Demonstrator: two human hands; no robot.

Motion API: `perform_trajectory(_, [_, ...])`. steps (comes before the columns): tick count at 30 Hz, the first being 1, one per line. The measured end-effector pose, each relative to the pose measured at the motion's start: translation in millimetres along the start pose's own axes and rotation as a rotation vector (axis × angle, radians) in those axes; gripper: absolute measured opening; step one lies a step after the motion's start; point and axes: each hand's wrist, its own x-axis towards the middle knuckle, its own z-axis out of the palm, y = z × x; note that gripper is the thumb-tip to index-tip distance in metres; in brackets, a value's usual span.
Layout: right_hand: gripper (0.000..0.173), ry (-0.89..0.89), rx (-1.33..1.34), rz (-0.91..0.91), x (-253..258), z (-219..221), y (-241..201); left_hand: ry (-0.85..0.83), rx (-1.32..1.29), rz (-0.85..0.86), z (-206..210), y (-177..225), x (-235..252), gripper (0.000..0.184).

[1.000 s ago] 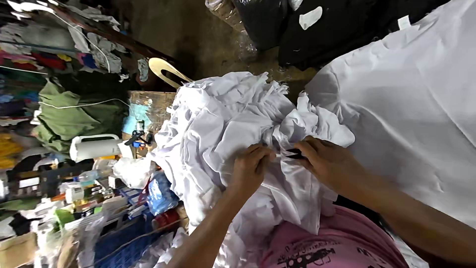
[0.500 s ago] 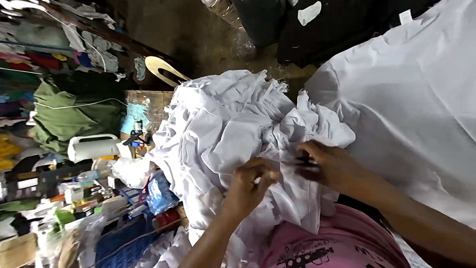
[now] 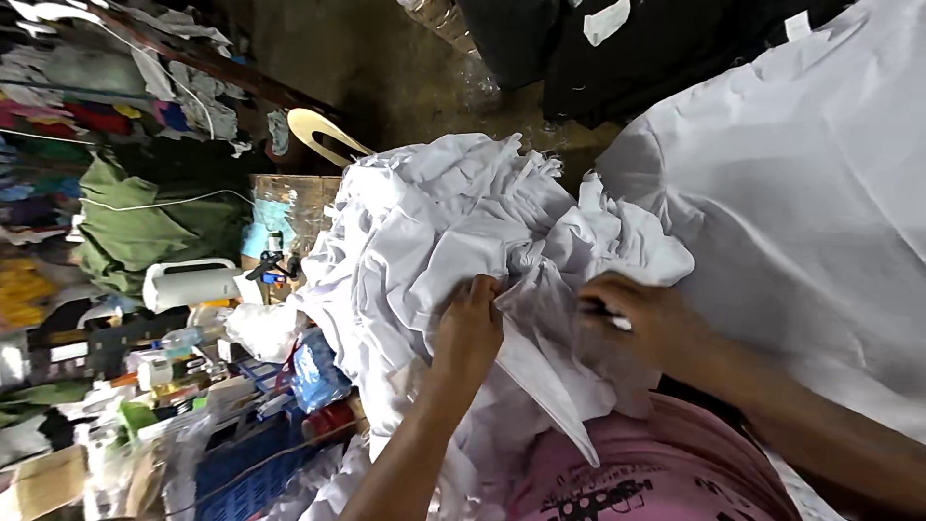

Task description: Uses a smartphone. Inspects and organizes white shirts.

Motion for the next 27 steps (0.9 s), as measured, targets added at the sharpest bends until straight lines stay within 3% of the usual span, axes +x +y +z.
perform_trajectory(3, [0.050,-0.133,-0.009,-0.004,3.5,-2.5,6.8,0.229,-0.054,0.166,7.3,11.7,-1.1,0.026])
perform_trajectory(5, [0.058,-0.235,-0.020,-0.127,-4.3,13.9,7.4,0.318,-0.211,0.242,15.5,17.1,-2.0,0.023])
perform_trajectory(9, [0.017,-0.150,-0.111,-0.160,-13.5,28.8,24.5,0.257,-0.671,0.177,39.6,18.6,-6.1,0.019])
perform_trajectory(13, [0.018,-0.092,0.076,0.010,-13.0,1.2,45.2,0.259,-0.500,0.161,51.4,7.2,0.5,0.026])
perform_trajectory(17, [0.019,-0.053,0.023,0.080,-8.1,-23.3,53.8,0.399,-0.353,0.273,56.8,12.1,11.3,0.026])
perform_trajectory(22, [0.029,0.143,-0.131,0.024,5.3,-30.4,25.9,0.474,-0.291,0.309,52.2,4.3,14.9,0.013])
perform_trajectory(25, [0.039,0.088,-0.231,-0.012,14.3,-18.1,4.8,0.476,-0.315,0.309,42.2,5.7,0.9,0.016])
perform_trajectory(27, [0.031,0.075,-0.310,-0.081,21.7,-1.3,-3.3,0.490,-0.315,0.328,41.4,4.9,-5.0,0.016])
